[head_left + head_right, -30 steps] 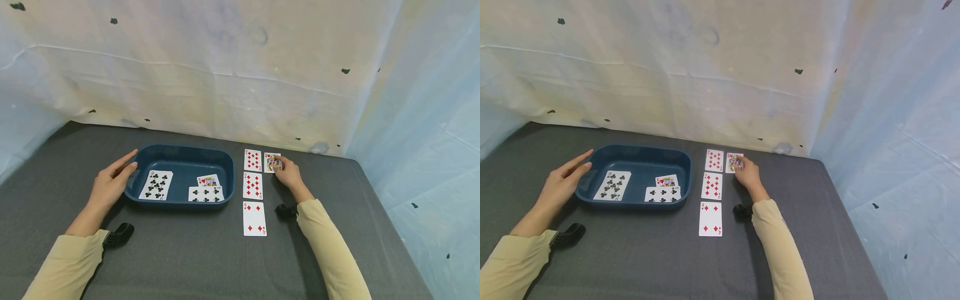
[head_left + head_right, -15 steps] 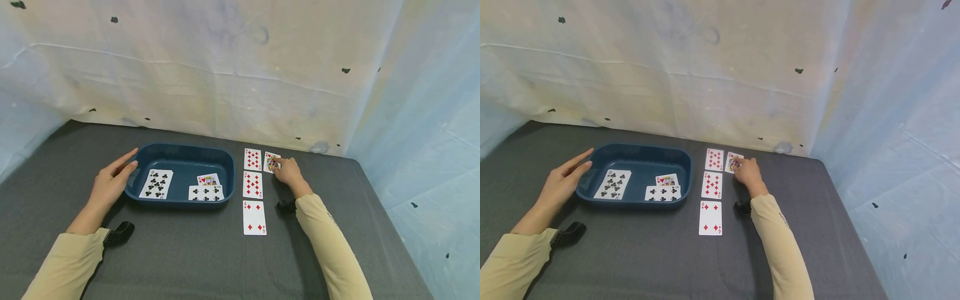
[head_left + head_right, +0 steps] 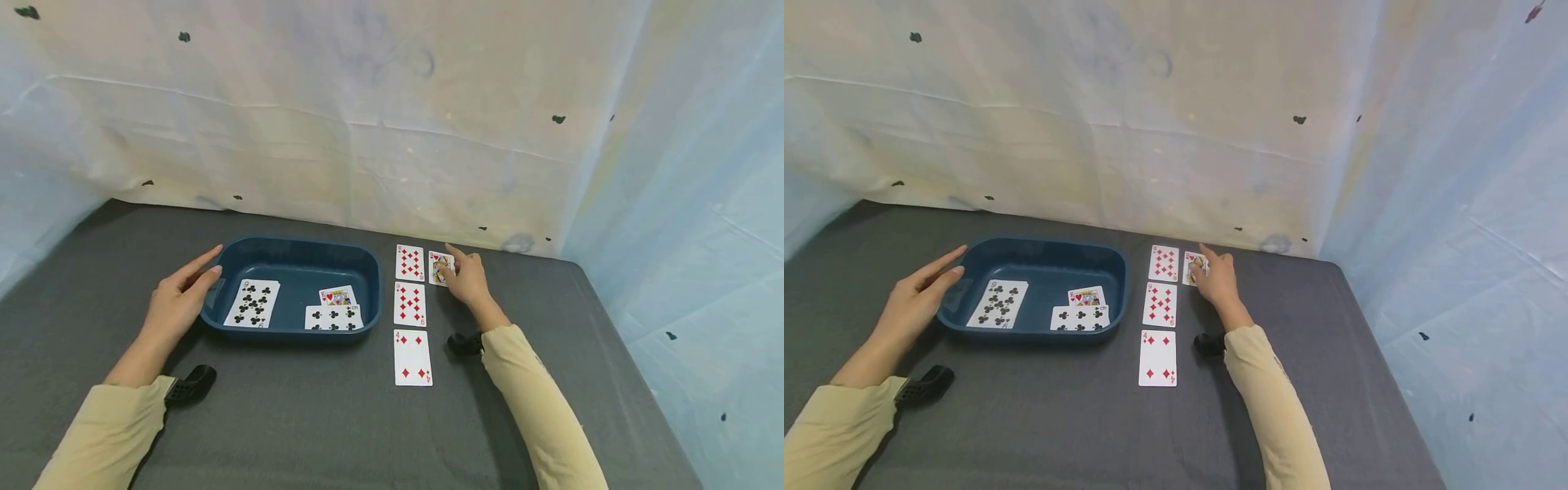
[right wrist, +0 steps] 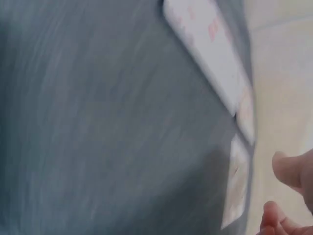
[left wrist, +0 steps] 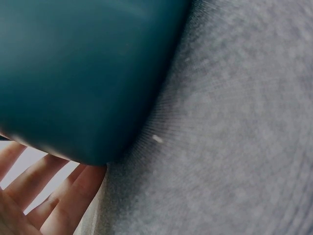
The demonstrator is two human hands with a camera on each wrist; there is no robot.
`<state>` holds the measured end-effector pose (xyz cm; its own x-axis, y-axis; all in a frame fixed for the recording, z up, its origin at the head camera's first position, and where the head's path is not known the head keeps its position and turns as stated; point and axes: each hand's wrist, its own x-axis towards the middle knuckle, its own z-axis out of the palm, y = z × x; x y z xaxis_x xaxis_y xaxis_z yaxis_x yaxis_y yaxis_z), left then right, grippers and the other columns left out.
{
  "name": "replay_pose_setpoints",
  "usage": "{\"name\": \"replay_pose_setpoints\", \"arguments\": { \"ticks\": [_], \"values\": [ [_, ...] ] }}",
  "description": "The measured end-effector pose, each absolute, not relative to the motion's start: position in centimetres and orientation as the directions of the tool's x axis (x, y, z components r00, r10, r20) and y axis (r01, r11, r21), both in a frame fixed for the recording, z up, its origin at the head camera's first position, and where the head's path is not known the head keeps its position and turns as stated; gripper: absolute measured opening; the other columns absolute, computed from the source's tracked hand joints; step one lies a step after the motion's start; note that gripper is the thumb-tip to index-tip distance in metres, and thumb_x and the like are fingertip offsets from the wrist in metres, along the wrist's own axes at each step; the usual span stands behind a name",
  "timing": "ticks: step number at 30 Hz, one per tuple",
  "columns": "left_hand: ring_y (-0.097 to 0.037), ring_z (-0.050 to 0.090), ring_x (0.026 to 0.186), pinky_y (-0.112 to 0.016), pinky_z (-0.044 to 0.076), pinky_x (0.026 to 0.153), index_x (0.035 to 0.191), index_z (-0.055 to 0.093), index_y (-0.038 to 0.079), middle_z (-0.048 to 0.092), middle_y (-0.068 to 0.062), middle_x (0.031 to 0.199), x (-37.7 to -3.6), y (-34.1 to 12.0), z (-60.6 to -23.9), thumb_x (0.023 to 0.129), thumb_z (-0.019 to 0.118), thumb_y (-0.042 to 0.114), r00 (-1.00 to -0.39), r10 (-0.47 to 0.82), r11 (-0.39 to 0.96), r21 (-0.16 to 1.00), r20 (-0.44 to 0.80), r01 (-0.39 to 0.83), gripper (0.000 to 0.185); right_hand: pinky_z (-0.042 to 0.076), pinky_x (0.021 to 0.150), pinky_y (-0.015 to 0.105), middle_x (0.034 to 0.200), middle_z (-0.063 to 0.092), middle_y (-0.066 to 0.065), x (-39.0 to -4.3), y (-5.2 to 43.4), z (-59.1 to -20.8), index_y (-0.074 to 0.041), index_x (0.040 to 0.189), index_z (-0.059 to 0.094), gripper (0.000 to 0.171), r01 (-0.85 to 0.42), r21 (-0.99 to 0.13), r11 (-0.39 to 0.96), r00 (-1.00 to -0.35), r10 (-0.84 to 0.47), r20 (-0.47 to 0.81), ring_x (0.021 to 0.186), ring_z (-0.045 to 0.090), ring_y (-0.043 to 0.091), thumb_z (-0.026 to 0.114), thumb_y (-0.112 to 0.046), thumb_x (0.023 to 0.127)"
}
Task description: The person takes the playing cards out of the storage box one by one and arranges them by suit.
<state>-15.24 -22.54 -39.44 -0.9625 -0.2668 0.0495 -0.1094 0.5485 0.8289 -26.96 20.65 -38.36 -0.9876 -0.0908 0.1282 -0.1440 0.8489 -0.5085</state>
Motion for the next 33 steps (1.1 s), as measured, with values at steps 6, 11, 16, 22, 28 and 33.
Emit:
{"name": "replay_pose_setpoints", "arguments": {
  "ticks": [6,11,16,22,28,33],
  "values": [
    [-0.027,0.047,0.100,-0.035,0.034,0.071,0.149,0.034,0.030,0.054,-0.023,0.126,-15.3,-22.4,-39.4,0.099,0.039,0.050,-0.962,-0.270,0.547,0.829,0.044,-0.115,0.054,0.042,0.070,0.040,0.114,0.054,0.025,-26.3,18.0,-37.1,-0.008,0.140,0.049,0.047,-0.224,-0.586,0.779,-0.973,-0.143,0.181,0.084,0.054,0.030,0.058,-0.023,0.096],
    [-0.028,0.046,0.101,-0.036,0.033,0.071,0.150,0.033,0.029,0.053,-0.023,0.127,-15.3,-22.4,-39.3,0.100,0.039,0.049,-0.963,-0.267,0.549,0.828,0.043,-0.116,0.054,0.049,0.081,0.044,0.115,0.058,0.021,-25.6,15.9,-36.5,-0.006,0.136,0.053,0.045,-0.238,-0.658,0.714,-0.970,-0.140,0.199,0.098,0.059,0.031,0.060,-0.023,0.095],
    [-0.025,0.045,0.098,-0.036,0.033,0.070,0.150,0.034,0.029,0.054,-0.022,0.124,-15.2,-22.4,-39.2,0.100,0.039,0.049,-0.962,-0.270,0.547,0.829,0.045,-0.115,0.054,0.047,0.093,0.043,0.116,0.061,0.017,-24.6,13.9,-35.6,-0.005,0.130,0.058,0.041,-0.262,-0.760,0.594,-0.965,-0.150,0.215,0.106,0.059,0.029,0.063,-0.023,0.093],
    [-0.029,0.046,0.104,-0.036,0.033,0.072,0.150,0.033,0.030,0.053,-0.023,0.127,-15.2,-22.3,-39.2,0.100,0.038,0.049,-0.960,-0.279,0.549,0.826,0.036,-0.129,0.053,0.049,0.090,0.039,0.110,0.064,0.014,-23.5,11.4,-34.8,-0.005,0.122,0.063,0.035,-0.288,-0.812,0.508,-0.958,-0.165,0.237,0.101,0.061,0.026,0.066,-0.021,0.091],
    [-0.029,0.047,0.103,-0.036,0.033,0.072,0.149,0.033,0.030,0.054,-0.023,0.127,-15.2,-22.3,-39.2,0.100,0.038,0.050,-0.958,-0.284,0.547,0.826,0.034,-0.133,0.053,0.051,0.088,0.034,0.109,0.064,0.011,-22.5,9.3,-34.7,-0.007,0.120,0.064,0.032,-0.292,-0.831,0.473,-0.954,-0.211,0.215,0.099,0.062,0.022,0.067,-0.021,0.091],
    [-0.035,0.048,0.110,-0.040,0.035,0.075,0.150,0.033,0.031,0.052,-0.024,0.131,-15.3,-22.3,-39.2,0.100,0.038,0.050,-0.960,-0.280,0.547,0.826,0.028,-0.136,0.053,0.051,0.087,0.032,0.109,0.064,0.012,-22.0,7.9,-34.7,-0.006,0.118,0.065,0.030,-0.292,-0.849,0.440,-0.948,-0.248,0.198,0.100,0.062,0.023,0.067,-0.019,0.091]
  ]
}}
